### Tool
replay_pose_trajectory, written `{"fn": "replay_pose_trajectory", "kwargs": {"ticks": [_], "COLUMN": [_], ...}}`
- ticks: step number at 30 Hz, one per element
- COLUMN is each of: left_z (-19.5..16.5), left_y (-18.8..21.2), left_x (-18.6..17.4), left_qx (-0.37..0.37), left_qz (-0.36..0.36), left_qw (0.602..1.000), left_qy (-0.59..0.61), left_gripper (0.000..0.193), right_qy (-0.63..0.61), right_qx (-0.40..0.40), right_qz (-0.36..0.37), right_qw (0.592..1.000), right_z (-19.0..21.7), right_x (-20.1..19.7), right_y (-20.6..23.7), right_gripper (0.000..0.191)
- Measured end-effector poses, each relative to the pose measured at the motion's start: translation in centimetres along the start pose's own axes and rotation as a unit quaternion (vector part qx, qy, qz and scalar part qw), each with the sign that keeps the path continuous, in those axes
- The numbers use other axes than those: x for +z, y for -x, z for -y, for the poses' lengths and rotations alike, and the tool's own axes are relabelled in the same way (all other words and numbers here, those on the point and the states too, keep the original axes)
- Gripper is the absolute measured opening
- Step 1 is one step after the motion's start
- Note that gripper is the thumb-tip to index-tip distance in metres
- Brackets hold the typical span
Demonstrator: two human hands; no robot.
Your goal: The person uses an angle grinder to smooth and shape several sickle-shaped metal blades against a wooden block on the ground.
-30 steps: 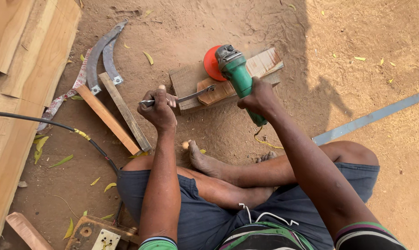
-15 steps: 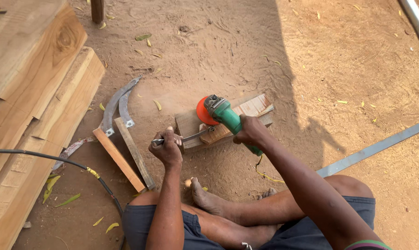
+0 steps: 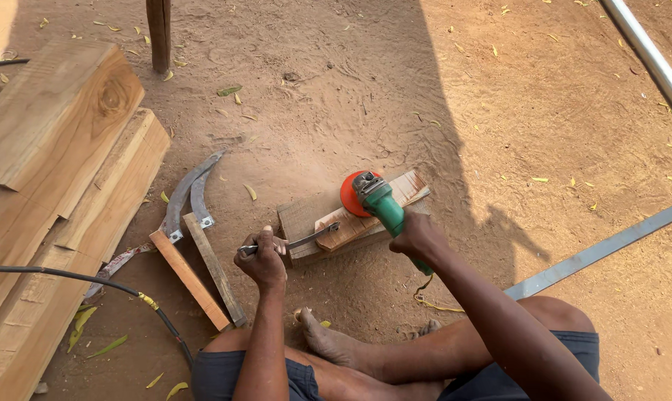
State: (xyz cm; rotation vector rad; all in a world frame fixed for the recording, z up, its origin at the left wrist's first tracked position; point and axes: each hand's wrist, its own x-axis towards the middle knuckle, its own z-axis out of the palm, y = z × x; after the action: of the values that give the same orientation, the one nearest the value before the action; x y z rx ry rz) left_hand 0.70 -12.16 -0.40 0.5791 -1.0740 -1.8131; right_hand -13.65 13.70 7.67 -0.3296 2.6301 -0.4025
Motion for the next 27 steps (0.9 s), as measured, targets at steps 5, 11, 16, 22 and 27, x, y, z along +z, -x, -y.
{"fn": "replay_pose_trajectory", "kwargs": {"ticks": [5, 11, 16, 22, 27], "left_z": [0.3, 0.6, 0.6, 1.8, 1.6], "left_y": [-0.1, -0.2, 0.0, 0.7, 0.6], "left_x": [-0.5, -0.7, -0.4, 0.1, 0.4], "left_qx": [0.007, 0.007, 0.021, 0.036, 0.025], "left_qz": [0.004, -0.002, 0.012, 0.033, 0.027], "left_qw": [1.0, 1.0, 1.0, 0.998, 0.998], "left_qy": [-0.018, -0.012, -0.019, -0.024, -0.048], "left_gripper": [0.036, 0.036, 0.036, 0.038, 0.034], "right_qy": [-0.024, -0.044, -0.032, -0.041, -0.078], "right_qx": [0.028, 0.092, 0.145, 0.063, 0.001], "right_qz": [-0.009, -0.039, -0.058, -0.041, 0.016], "right_qw": [0.999, 0.994, 0.987, 0.996, 0.997], "right_z": [-1.9, -5.3, -7.5, -6.3, -0.7], "right_x": [-0.6, -3.8, -7.0, -2.8, 0.2], "right_y": [-0.9, -3.1, -5.7, -4.0, -2.2], "right_gripper": [0.06, 0.065, 0.064, 0.065, 0.061]}}
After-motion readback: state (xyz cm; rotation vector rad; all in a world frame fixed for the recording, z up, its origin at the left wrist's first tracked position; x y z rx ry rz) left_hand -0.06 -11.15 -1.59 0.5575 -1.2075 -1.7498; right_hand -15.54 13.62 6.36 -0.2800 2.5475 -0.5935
